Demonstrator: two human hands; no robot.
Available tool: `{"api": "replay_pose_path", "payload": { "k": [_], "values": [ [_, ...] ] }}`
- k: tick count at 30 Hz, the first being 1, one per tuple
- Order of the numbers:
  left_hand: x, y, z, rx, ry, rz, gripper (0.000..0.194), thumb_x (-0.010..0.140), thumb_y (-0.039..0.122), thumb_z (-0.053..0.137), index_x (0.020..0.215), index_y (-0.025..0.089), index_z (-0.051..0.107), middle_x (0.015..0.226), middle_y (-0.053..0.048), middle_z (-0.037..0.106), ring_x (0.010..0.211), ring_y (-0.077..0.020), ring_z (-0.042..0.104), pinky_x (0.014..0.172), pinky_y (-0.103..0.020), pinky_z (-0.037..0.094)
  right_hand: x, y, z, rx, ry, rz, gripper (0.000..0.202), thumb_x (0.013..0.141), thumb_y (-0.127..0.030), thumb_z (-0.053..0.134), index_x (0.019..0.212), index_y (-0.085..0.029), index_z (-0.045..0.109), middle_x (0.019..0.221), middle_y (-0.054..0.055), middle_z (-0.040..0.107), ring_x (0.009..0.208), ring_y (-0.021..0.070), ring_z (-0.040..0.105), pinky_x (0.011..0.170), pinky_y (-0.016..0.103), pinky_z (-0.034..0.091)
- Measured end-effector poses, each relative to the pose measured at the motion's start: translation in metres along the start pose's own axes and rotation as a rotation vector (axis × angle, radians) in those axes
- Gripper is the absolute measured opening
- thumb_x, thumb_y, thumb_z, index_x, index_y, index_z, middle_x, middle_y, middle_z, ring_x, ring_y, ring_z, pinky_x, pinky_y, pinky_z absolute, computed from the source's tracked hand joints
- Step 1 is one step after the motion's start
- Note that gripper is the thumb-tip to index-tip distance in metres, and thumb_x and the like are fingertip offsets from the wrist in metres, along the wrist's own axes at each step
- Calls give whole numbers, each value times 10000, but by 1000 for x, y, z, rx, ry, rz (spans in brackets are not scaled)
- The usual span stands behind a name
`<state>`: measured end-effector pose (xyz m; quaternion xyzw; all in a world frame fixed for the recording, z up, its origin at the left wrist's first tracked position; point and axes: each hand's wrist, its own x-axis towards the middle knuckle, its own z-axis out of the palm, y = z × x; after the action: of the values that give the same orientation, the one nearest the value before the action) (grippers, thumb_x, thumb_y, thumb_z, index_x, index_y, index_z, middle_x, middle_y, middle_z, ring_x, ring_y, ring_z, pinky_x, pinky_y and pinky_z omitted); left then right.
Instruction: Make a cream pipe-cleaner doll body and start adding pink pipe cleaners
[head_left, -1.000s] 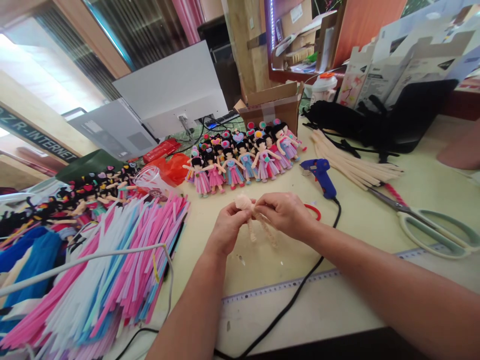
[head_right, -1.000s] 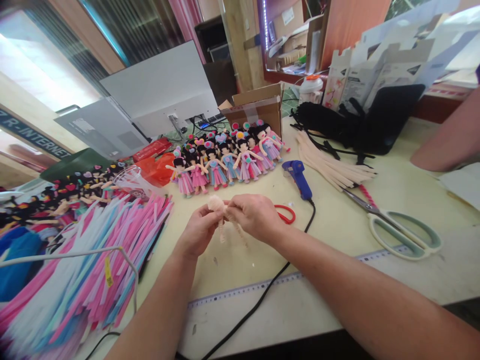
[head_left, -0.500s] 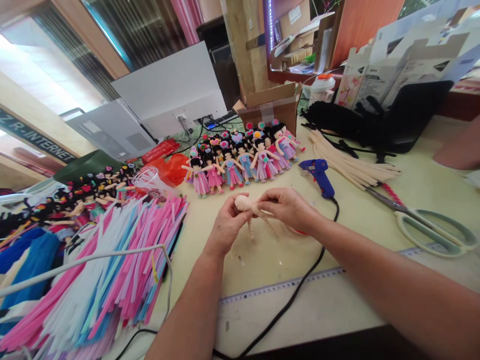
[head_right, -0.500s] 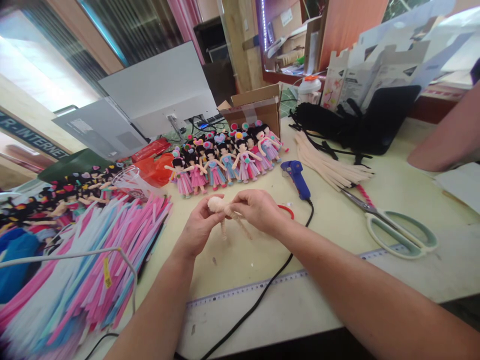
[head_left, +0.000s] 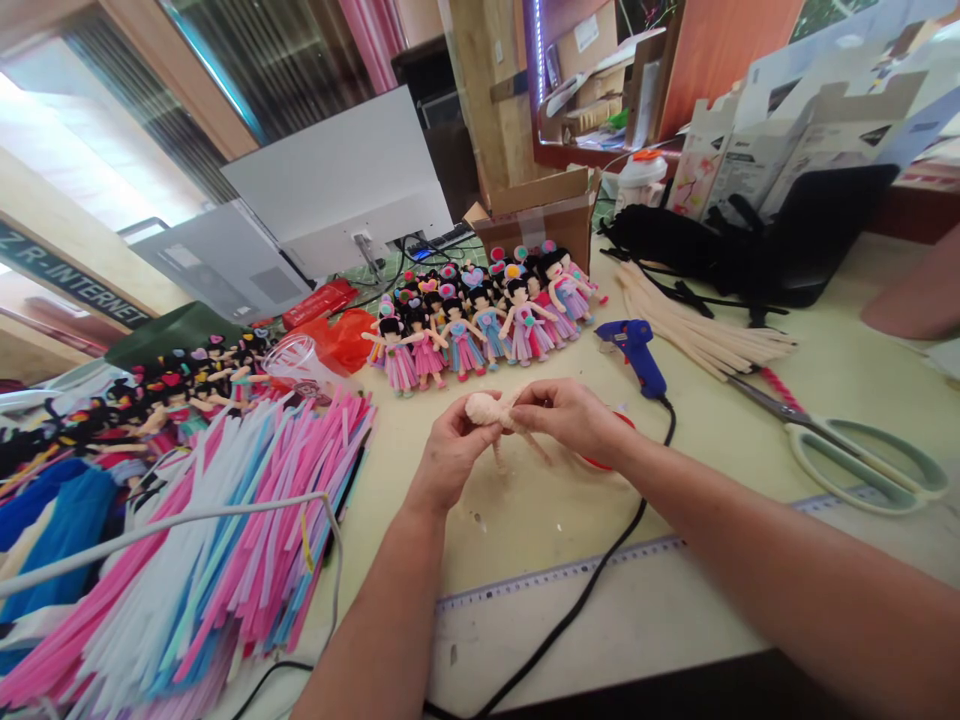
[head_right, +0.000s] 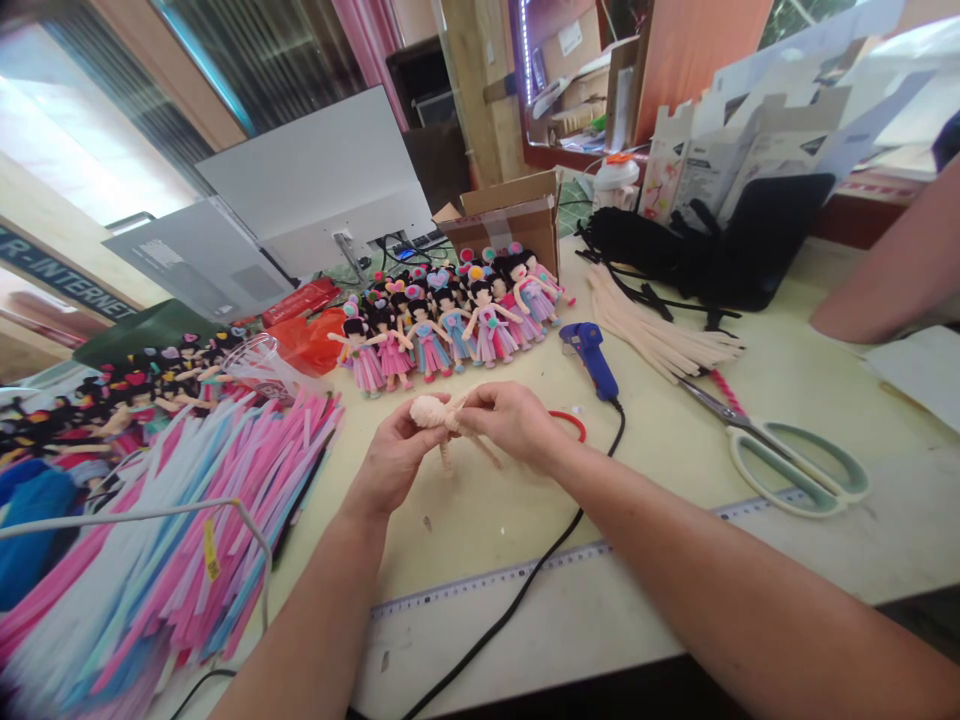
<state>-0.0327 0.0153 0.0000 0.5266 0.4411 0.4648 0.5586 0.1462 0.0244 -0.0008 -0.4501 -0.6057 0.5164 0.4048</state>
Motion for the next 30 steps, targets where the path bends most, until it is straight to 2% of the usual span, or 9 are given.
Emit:
{"api": "replay_pose_path", "payload": {
  "k": [3,7,13,20,24,27,30],
  "values": [
    [-1,1,-1,-14,-7,-10,491,632,249,821,1097,168,685,892,-20,694,807,-154,642,791,-299,497,-1,-1,1,-13,-25,-21,144,758,-280,620,706,-171,698,734,16,678,673,132,565,644,262,435],
    [-2,2,1,-51,6,-40,543,619,261,841,1129,169,679,859,-2,670,793,-131,614,801,-287,487,-3,-5,4,-23,14,-14,143,737,-272,611,688,-168,695,715,9,652,646,125,537,602,253,401],
    [-2,4,6,-3,72,-16,586,572,254,873,1114,161,671,797,21,604,747,-105,552,725,-247,459,-3,-6,6,-6,36,-1,141,708,-290,635,662,-165,682,698,1,632,622,110,499,579,248,364],
    [-3,6,4,-50,39,52,610,580,221,850,1143,193,618,782,41,572,697,-87,522,673,-222,443,-2,-8,0,175,-107,143,196,684,-364,685,675,-171,655,543,-60,482,477,63,341,473,230,265],
    [-4,8,2,-84,-10,68,621,589,222,851,1153,214,592,788,48,568,706,-85,523,677,-213,430,-4,-11,-1,280,-169,189,232,666,-362,721,764,-156,679,572,-51,522,465,57,357,451,224,239],
    [-5,10,1,-95,-24,68,609,582,231,859,1131,222,596,781,49,564,714,-90,530,678,-214,428,-5,-11,0,283,-223,198,255,704,-380,708,817,-152,693,563,-56,511,454,58,341,443,225,237],
    [-4,10,0,-94,-22,74,591,571,253,870,1098,222,604,783,43,567,709,-99,536,674,-225,439,-6,-11,1,280,-218,197,252,730,-399,702,804,-161,676,578,-51,533,467,61,362,447,216,261]
  ]
}}
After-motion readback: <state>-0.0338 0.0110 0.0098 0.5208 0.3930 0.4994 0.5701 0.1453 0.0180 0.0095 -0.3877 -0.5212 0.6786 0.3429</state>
